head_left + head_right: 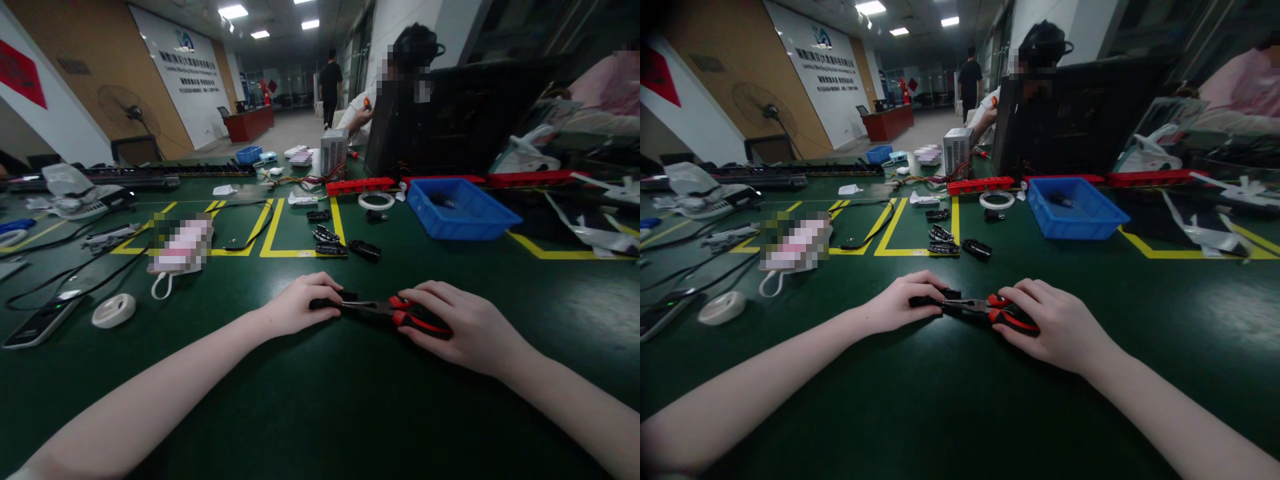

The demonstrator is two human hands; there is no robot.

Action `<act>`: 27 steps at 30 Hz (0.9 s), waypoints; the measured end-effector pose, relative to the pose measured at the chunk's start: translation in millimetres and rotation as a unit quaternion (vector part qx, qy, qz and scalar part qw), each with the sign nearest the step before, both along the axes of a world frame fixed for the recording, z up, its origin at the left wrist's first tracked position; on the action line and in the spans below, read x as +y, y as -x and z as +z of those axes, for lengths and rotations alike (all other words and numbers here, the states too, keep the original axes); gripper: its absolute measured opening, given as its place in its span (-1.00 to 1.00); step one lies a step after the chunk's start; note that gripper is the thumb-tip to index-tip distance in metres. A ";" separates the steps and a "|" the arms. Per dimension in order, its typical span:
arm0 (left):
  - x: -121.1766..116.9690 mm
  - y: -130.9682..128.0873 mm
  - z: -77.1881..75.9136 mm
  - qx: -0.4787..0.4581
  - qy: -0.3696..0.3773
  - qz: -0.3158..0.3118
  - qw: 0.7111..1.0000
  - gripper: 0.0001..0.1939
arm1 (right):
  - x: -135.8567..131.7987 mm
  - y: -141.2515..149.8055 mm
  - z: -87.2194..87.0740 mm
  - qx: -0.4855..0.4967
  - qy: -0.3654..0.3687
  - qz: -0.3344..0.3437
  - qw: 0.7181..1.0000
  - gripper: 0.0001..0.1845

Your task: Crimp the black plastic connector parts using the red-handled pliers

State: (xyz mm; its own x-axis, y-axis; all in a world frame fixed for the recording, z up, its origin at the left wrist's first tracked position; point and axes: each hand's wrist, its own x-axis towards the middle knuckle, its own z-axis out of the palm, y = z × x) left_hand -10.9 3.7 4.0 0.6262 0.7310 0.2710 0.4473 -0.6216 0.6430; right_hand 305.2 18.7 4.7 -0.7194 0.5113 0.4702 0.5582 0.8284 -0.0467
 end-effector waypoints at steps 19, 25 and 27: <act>0.2 0.2 -0.6 0.001 -0.004 0.004 1.000 -0.86 | 3.0 -6.0 -6.9 0.006 -0.056 0.005 0.998 -0.54; -0.4 0.1 -0.1 0.003 -0.001 0.005 1.000 -0.86 | 1.1 1.7 -2.8 0.007 -0.086 0.011 0.996 -0.56; -0.3 -0.2 -0.2 0.005 0.000 0.007 1.000 -0.86 | -0.6 4.2 -0.6 0.009 -0.097 0.012 0.995 -0.59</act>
